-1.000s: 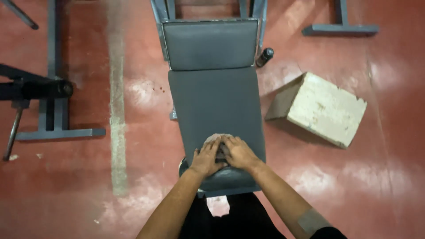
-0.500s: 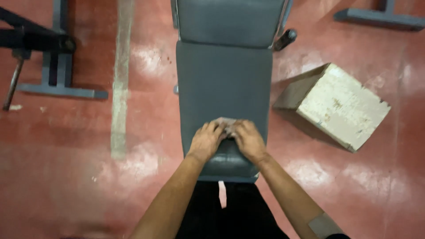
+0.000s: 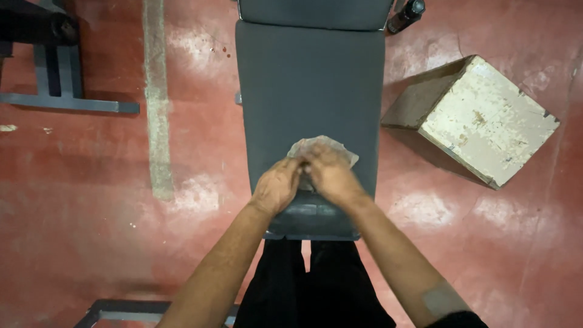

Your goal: Cleaning gym benches and equipment with a rag.

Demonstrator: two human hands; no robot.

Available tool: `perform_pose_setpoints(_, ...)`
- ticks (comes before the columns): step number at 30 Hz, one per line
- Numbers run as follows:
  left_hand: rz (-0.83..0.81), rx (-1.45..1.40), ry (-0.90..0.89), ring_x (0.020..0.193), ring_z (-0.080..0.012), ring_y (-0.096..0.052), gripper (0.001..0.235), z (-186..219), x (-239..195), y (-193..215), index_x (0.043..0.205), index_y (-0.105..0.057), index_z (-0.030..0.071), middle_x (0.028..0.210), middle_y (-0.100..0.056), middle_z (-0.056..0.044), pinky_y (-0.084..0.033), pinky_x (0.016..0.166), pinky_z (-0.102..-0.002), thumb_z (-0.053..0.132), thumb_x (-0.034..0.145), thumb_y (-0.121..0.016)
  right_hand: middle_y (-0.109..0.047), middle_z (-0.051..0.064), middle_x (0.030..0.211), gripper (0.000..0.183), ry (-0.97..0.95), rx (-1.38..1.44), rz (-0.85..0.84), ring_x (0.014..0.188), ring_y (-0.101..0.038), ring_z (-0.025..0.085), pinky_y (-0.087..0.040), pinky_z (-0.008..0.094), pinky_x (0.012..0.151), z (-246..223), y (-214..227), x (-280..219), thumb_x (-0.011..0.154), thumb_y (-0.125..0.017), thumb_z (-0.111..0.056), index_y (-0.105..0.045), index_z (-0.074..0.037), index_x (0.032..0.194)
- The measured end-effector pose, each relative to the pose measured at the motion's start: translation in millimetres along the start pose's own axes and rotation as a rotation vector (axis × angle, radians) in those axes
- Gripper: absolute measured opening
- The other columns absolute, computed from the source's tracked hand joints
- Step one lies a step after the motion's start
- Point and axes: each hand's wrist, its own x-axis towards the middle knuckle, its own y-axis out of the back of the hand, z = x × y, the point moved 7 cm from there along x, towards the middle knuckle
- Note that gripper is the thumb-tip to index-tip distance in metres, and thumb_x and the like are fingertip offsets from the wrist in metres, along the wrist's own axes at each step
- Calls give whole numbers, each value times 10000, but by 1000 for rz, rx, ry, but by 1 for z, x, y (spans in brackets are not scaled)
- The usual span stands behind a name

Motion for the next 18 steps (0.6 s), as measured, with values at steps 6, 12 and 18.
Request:
perform_pose_setpoints(6,186,-64,174,1283,-403,-531,376,5,13,9,1372,-539,39,1398,-548,-200,-450,1083,-470,190,1027,-534,-315,138,1631,644,-203,-321,-217,1509,-269,356,-247,663,1114,22,-29,26,1010,-474,-386,-365,-92,1572)
perform_pose_setpoints(12,293,-198,215,1464,-371,-421,515,-23,10,5,1483,-495,48,1549,-465,-214,-364,1211,-440,330,1052,-519,-333,136,1643,633,-180,-452,-216,1489,-270,391,-217,687,1117,-34,-16,9,985,-492,-382,-401,-132,1559)
perform_pose_setpoints(18,-60,144,189,1494,-333,-339,658,6,14,-4,1490,-470,112,1584,-447,-135,-188,1210,-554,561,1014,-405,-426,99,1597,486,-259,-463,-373,1507,-345,305,-303,587,1155,5,-24,6,939,-540,-423,-607,-177,1352)
